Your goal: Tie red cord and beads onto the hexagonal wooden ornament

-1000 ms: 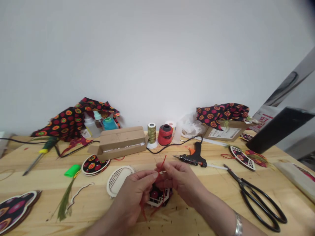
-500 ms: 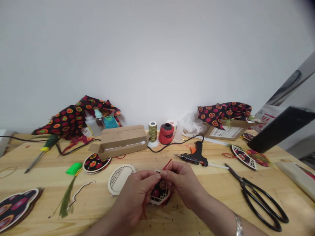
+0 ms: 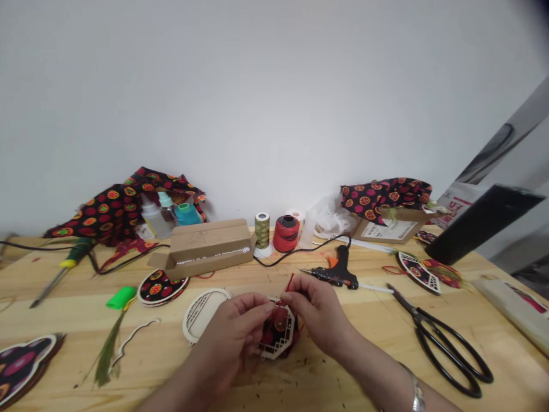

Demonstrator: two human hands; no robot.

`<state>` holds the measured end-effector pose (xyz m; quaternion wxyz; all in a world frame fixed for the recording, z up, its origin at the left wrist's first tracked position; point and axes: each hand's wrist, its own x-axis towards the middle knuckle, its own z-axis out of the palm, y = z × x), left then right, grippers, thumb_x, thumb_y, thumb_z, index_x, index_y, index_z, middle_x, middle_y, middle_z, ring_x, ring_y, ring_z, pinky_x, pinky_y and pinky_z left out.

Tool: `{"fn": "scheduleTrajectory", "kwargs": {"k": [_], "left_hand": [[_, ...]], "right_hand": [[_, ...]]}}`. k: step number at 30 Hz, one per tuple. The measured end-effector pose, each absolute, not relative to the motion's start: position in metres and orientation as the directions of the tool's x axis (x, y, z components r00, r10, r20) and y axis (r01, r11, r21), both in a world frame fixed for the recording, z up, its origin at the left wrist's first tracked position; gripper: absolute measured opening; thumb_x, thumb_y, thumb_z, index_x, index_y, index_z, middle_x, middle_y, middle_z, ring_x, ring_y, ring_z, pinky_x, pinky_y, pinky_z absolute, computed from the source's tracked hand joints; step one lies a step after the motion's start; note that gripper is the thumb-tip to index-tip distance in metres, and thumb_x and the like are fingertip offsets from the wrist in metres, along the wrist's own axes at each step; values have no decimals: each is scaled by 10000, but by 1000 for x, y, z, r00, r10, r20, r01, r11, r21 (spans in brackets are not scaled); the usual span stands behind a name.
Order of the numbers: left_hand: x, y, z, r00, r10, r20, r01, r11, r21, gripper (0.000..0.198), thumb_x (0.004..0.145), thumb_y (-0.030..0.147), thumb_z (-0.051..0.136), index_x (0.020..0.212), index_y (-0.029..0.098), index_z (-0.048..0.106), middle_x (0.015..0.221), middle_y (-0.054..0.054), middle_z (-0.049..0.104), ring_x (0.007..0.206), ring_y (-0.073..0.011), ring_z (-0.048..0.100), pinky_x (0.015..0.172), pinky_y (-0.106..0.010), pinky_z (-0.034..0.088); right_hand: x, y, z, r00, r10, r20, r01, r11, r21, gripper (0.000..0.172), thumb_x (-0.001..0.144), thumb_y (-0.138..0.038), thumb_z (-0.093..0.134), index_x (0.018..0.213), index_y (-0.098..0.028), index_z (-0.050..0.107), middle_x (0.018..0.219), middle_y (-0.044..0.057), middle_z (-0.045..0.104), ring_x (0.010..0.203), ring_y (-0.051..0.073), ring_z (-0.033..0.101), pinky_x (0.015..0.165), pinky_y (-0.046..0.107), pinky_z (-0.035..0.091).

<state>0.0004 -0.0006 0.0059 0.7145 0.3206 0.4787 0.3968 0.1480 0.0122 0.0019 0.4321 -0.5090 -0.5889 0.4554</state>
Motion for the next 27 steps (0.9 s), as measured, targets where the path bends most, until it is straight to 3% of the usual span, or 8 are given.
{"fn": "scheduleTrajectory", "kwargs": {"k": [4,6,9,11,14,17,23,27], "left_hand": [[-3,0,3,348,842,-411,-321,519,792,146,707,246,635,649,123,582,626,-27,615,375,-1,208,365,-150,99],[-3,-1,3,373,843,-387,-314,507,803,141,715,242,625,640,130,582,581,-7,584,380,-10,229,368,-156,110],[0,-4,6,330,878,-345,-198,422,885,155,711,261,626,613,143,599,467,36,485,395,-40,315,383,-161,204],[2,-5,9,283,913,-295,-40,318,947,144,693,262,638,604,150,626,499,21,500,466,-85,428,448,-190,317],[3,-6,9,239,963,-123,226,68,972,127,696,263,628,617,173,672,661,-21,548,647,-159,522,590,-247,396],[2,-7,5,251,968,21,397,-123,909,155,743,283,576,669,209,691,731,-27,528,732,-181,530,656,-262,405],[2,-13,7,339,935,100,541,-281,792,203,803,238,477,748,230,672,772,-34,523,775,-187,528,695,-299,417],[-2,-14,12,236,934,267,643,-356,678,143,766,225,504,686,212,621,1095,-85,472,1066,-268,429,867,-409,347]], "right_hand": [[150,10,1,-114,983,141,347,173,-922,120,728,-147,504,616,-186,517,578,-19,528,583,124,475,550,228,361],[150,9,2,-125,981,151,378,187,-907,117,740,-149,494,631,-190,511,581,-19,534,586,126,483,550,231,357],[150,9,3,-123,981,151,402,188,-896,121,738,-139,492,627,-189,500,574,-20,526,579,125,477,546,232,352],[150,9,3,-117,982,146,382,180,-906,125,729,-130,497,618,-186,498,574,-20,522,578,122,470,545,231,353],[149,11,2,-115,989,92,263,119,-957,115,714,-137,516,609,-178,498,573,-21,514,559,110,450,521,219,354],[148,12,2,-140,990,-35,63,-26,-998,122,710,-183,535,598,-168,490,520,-39,477,477,84,407,444,195,317],[146,11,3,-262,949,-177,-215,-236,-948,158,686,-267,582,614,-161,490,495,-51,491,373,49,342,353,168,262],[146,11,5,-248,951,-184,-218,-240,-946,162,670,-257,591,613,-164,472,492,-54,503,370,48,380,356,162,276]]}}
